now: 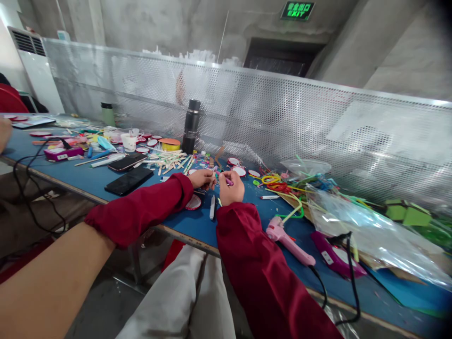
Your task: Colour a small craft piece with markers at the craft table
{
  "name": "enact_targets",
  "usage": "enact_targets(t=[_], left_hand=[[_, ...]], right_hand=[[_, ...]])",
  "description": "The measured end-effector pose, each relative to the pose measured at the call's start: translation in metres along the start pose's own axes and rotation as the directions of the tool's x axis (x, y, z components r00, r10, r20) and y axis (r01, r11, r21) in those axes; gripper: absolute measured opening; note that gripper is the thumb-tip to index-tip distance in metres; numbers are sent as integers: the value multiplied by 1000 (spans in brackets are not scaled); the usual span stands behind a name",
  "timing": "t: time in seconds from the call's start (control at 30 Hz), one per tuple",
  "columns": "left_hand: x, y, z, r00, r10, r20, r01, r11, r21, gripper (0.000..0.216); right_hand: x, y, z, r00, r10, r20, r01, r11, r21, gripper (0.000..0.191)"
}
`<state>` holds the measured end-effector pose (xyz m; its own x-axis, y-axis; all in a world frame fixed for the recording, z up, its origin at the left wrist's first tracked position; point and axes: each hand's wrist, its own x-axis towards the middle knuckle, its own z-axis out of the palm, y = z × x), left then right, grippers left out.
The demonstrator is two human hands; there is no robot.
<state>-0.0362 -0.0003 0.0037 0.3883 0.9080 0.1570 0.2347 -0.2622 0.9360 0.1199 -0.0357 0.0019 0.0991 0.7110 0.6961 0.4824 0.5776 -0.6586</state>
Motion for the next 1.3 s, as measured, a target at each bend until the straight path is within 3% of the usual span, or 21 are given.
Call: enact_targets(t=[1.3], left_hand=[[0,0,-1,1000,15,12,-15,1000,8,25]], right_hand=[[-1,-3,-1,1000,-22,1,22,1000,18,23]])
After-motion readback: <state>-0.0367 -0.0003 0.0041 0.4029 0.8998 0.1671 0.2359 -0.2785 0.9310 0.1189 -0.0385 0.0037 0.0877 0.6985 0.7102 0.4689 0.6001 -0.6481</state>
